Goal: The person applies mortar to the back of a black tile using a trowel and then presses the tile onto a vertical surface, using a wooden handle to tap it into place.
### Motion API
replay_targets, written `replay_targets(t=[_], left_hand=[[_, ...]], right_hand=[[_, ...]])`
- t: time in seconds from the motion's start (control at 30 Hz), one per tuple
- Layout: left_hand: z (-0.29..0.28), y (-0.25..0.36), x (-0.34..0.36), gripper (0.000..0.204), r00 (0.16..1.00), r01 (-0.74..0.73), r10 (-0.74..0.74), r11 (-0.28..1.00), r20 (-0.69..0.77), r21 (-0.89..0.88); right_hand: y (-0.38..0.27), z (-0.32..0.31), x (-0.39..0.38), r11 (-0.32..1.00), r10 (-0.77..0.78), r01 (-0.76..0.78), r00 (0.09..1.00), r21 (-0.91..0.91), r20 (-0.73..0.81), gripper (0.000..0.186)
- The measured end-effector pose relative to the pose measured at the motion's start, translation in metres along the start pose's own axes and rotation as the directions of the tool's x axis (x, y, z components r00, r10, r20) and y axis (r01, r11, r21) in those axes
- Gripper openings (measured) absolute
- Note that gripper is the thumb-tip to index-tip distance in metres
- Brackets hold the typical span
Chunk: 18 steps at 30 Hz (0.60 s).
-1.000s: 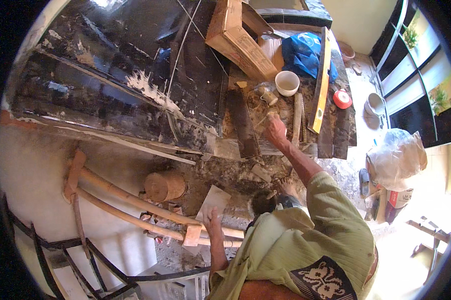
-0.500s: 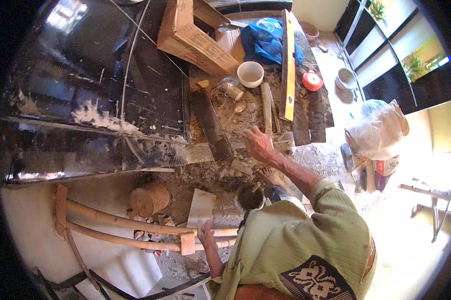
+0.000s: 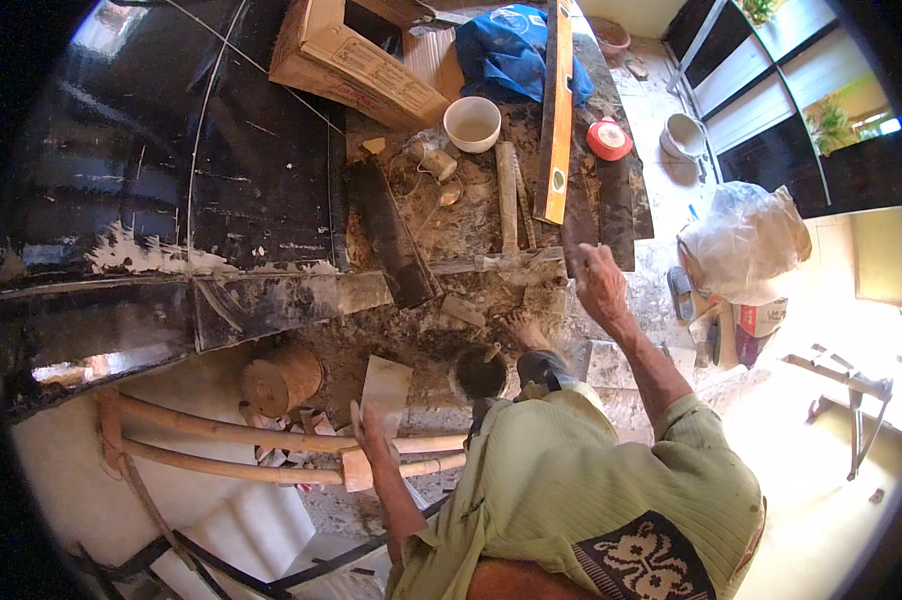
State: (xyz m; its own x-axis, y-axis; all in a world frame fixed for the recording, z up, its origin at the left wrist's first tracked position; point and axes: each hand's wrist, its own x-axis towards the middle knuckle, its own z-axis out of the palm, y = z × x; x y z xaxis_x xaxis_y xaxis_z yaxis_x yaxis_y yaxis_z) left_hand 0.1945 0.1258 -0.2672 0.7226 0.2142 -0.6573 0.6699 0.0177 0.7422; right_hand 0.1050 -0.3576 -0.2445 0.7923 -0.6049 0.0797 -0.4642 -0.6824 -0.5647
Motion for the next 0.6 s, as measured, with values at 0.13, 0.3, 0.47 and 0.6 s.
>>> replay_targets(t=[0.13, 0.3, 0.47, 0.6], left_hand=[[0.035, 0.017, 0.003, 0.071, 0.943, -0.252, 0.238, 0.967, 0.231, 0.035], [0.049, 0.005, -0.01, 0.068, 0.982, -0.086, 0.09, 0.996, 0.166, -0.031], [0.032, -0.021, -0.042, 0.081, 0.998, 0.05, -0.051, 0.998, 0.034, 0.04], [0.027, -0.022, -0.057, 0.089, 0.997, 0.044, -0.038, 0.995, -0.073, 0.087]], right_hand=[[0.007, -0.014, 0.022, 0.991, -0.133, 0.131, 0.982, -0.027, -0.132, 0.029], [-0.035, -0.015, 0.011, 0.989, -0.058, 0.054, 0.998, 0.14, 0.024, 0.024], [-0.065, 0.012, -0.012, 0.925, -0.269, 0.212, 0.951, 0.314, 0.15, 0.036], [-0.089, 0.033, -0.014, 0.902, -0.341, 0.241, 0.906, 0.357, 0.251, 0.036]])
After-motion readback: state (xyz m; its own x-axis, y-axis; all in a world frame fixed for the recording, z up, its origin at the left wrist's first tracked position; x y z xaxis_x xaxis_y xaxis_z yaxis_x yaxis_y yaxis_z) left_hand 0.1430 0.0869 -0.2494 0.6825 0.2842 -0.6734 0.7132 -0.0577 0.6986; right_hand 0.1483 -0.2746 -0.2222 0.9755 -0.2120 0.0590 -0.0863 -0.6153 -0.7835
